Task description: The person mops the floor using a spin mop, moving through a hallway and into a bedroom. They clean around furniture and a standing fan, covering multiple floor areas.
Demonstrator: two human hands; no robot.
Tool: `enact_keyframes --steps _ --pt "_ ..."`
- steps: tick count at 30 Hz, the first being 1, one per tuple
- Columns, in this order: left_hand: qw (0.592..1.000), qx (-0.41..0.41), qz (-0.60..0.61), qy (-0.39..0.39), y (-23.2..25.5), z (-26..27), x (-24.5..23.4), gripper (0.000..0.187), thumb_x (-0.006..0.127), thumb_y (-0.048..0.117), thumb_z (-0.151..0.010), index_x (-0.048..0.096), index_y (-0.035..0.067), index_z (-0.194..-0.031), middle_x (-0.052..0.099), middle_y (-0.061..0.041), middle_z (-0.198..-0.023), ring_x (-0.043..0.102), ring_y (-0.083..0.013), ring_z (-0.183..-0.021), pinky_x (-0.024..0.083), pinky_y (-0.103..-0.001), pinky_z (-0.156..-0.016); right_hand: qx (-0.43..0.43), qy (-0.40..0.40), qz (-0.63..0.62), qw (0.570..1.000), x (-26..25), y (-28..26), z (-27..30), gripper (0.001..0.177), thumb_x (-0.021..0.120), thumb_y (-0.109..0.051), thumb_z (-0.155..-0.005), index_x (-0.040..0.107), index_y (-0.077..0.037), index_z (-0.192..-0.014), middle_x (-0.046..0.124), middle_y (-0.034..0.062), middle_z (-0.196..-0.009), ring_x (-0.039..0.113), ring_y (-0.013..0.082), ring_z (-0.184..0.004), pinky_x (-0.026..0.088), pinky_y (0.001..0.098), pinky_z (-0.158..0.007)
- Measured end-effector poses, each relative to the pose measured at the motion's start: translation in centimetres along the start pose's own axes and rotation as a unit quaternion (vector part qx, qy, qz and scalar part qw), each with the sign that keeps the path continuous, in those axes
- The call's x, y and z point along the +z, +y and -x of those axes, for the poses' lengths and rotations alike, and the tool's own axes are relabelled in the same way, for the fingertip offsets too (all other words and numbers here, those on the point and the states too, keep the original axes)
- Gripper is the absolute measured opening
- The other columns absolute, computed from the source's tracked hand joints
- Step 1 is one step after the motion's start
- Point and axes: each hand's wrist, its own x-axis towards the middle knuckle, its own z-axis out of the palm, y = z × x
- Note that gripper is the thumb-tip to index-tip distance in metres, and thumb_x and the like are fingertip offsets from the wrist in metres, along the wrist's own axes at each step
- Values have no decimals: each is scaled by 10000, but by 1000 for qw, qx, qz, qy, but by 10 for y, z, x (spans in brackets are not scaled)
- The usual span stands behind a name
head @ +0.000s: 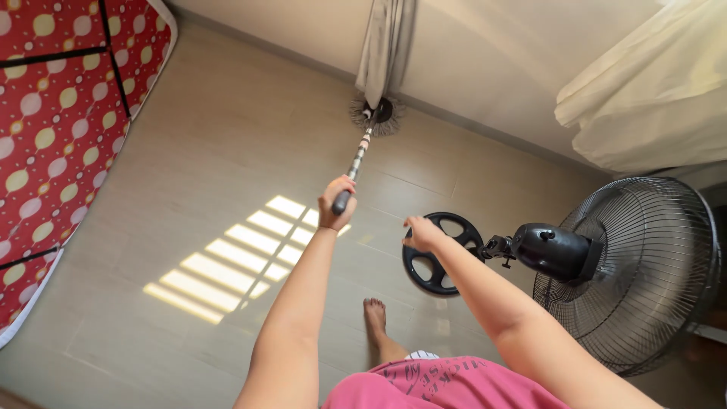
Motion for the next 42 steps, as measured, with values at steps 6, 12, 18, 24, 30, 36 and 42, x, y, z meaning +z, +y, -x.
enact_keyframes --steps 6,12,18,24,30,36,42 --pt "997 -35 -39 -57 18 -25 -14 186 716 -14 -755 665 165 -746 760 -39 -924 718 -246 -1071 507 -395 -1072 -23 -59 -23 998 46 12 -8 527 780 -422 -837 614 -178 -1274 653 160 -1281 636 393 -1224 542 504 -1033" --pt "986 -6 -60 -155 44 35 -33 168 823 175 -816 658 146 -806 773 -37 -984 708 -265 -1112 498 -412 -1107 -51 -50 -25 997 48 -32 8 517 760 -414 -862 606 -173 -1293 646 158 -1319 616 388 -1262 530 496 -1044" --pt "961 15 -138 -239 82 82 -103 164 733 105 -763 618 217 -801 756 51 -965 712 -194 -1096 548 -356 -1034 -76 -60 22 995 73 -86 34 501 744 -410 -869 622 -160 -1284 666 152 -1321 623 379 -1267 526 502 -1057" --pt "955 -20 -198 -217 164 177 -203 130 722 142 -718 640 220 -783 787 46 -980 706 -172 -1143 552 -323 -1047 -95 -32 2 995 138 -162 34 885 800 -373 -866 269 -136 -1533 546 298 -1430 600 492 -1253 540 595 -1012" --pt "962 -124 -206 -130 312 312 -322 101 734 167 -729 664 216 -782 790 37 -971 715 -187 -1138 572 -359 -974 -200 -23 -5 979 178 -334 198 948 739 -192 -908 145 -224 -1646 131 386 -1619 455 606 -1335 470 655 -1098" --pt "952 -210 -221 17 431 459 -392 130 741 165 -764 654 261 -760 790 70 -943 731 -182 -1098 577 -348 -960 -292 -53 -8 955 363 -412 227 594 633 -153 -969 410 -390 -1465 340 282 -1587 575 536 -1235 501 581 -1085" --pt "917 -232 -242 218 556 581 -421 138 748 40 -741 691 166 -738 792 -15 -825 763 -260 -1028 583 -395 -948 -412 -134 67 899 479 -474 321 318 655 -209 -934 578 -339 -1214 488 178 -1503 652 495 -1131 562 552 -991"
